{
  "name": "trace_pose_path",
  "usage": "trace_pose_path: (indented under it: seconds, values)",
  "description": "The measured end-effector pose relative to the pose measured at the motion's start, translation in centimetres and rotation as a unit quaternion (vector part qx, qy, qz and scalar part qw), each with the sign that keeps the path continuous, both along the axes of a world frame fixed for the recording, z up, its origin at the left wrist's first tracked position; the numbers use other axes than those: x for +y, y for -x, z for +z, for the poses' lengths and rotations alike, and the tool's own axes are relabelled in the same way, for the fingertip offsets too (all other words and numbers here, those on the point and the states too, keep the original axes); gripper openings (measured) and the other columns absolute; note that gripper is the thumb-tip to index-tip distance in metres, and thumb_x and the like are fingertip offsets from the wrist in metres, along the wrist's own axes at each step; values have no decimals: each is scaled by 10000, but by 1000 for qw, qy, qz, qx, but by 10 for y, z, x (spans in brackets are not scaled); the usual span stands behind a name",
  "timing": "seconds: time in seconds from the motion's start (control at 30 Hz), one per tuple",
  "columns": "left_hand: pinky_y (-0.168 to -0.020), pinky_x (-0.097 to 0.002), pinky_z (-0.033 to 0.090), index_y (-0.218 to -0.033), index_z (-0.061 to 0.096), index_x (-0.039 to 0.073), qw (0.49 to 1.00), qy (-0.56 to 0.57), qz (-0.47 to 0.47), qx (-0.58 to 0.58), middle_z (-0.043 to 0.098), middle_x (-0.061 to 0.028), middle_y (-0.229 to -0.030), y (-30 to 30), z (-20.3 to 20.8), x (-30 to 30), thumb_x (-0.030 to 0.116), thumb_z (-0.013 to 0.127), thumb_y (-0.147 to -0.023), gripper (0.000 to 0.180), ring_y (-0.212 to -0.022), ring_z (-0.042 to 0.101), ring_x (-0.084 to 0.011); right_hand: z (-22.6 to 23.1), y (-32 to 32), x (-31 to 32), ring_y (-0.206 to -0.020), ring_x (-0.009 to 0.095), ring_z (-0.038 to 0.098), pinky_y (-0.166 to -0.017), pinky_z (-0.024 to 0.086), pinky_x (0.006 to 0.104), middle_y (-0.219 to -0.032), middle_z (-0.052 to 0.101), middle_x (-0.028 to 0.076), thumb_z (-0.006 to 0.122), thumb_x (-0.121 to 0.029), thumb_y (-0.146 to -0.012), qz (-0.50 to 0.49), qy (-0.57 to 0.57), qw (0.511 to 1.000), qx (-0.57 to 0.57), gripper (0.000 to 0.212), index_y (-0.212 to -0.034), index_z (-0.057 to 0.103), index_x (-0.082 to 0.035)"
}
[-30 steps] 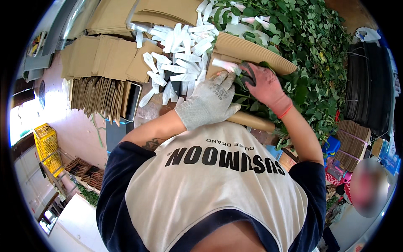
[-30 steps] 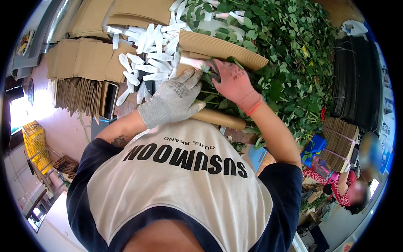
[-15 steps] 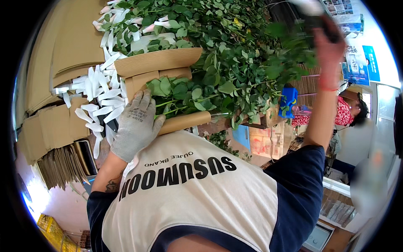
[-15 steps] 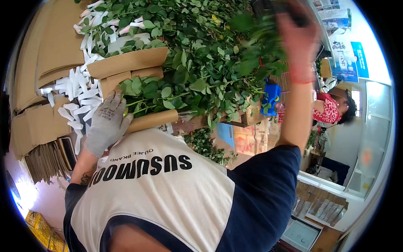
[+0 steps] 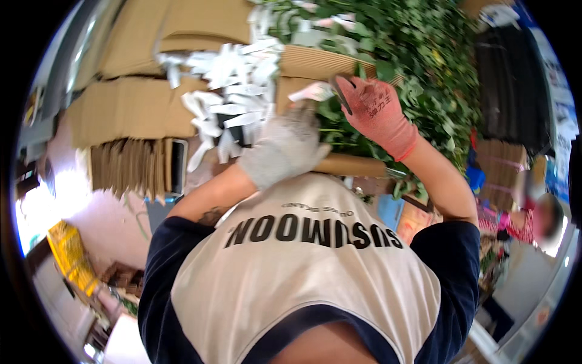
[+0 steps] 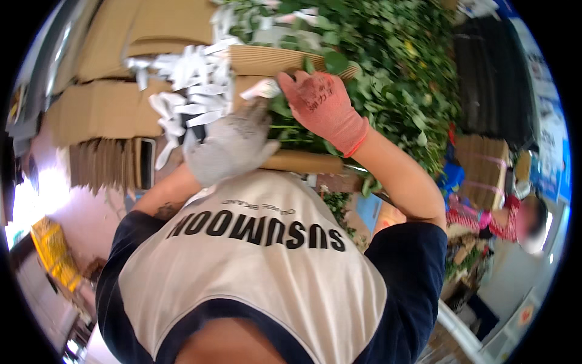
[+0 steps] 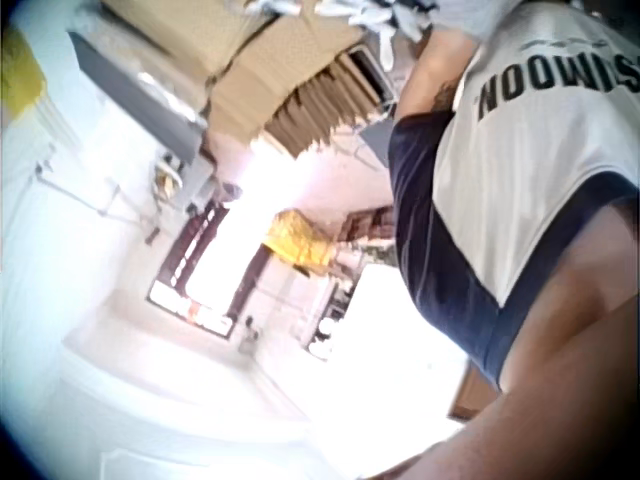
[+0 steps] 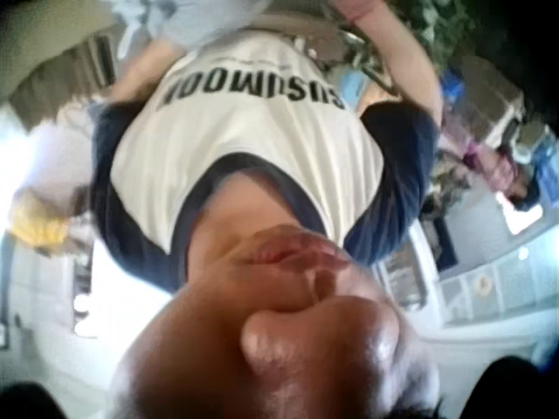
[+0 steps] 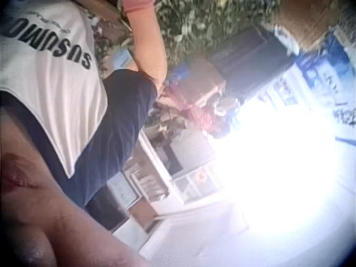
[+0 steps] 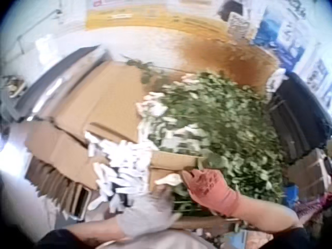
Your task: The person places individual rose stems into cardboard liners, folds the cardboard around them, and stacks the prepared bunches for shipping.
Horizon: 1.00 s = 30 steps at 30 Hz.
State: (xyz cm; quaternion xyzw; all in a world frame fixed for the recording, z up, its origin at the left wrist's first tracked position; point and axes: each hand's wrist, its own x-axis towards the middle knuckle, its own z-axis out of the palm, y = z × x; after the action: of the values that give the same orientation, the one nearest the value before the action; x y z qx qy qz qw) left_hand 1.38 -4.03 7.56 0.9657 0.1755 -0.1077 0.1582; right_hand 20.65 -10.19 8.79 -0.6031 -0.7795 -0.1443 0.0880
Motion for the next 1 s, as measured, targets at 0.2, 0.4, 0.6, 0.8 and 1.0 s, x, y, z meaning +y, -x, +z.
trace_pose_path:
  seconds: [0.2,0.4,0.6,0.8,1.0]
  values:
    - [-1062,-406,318,-1192,514,-68,997,25,30,-70,412,-266,-1353,11,-8,-4,455,428,-908,601,-1298,372,-363,-63,4,1,-861,293,591,-730,470,399,-972,590,126,633,-204,-741,-14,101,992,68,458,-1170,533,-78]
    - [-1053,-402,332,-1196,509,-61,997,4,22,-69,414,-265,-1347,10,-8,-4,445,453,-899,590,-1290,380,-366,-57,-4,17,-998,307,564,-865,450,413,-1137,566,126,665,-245,-752,-38,187,973,130,483,-1187,531,-84]
    - [-1046,-398,345,-1192,514,-53,998,11,5,-65,406,-273,-1349,6,-9,3,441,465,-891,581,-1282,387,-369,-82,2,2,-906,280,590,-780,469,401,-1068,576,113,655,-249,-741,-22,72,992,98,478,-1178,534,-98]
    - [-997,-384,398,-1197,558,48,976,105,91,-167,509,-210,-1279,16,-9,21,329,514,-890,418,-1182,506,-320,-69,5,10,-776,236,603,-663,478,359,-954,579,91,591,-208,-742,-7,85,993,85,435,-1165,559,-112]
    - [-759,-356,507,-1021,653,122,932,38,228,-278,639,-85,-1020,19,-52,45,147,561,-848,198,-888,629,-274,-74,8,7,-751,242,607,-667,482,345,-943,586,106,533,-174,-770,-21,119,990,76,388,-1147,576,-96]
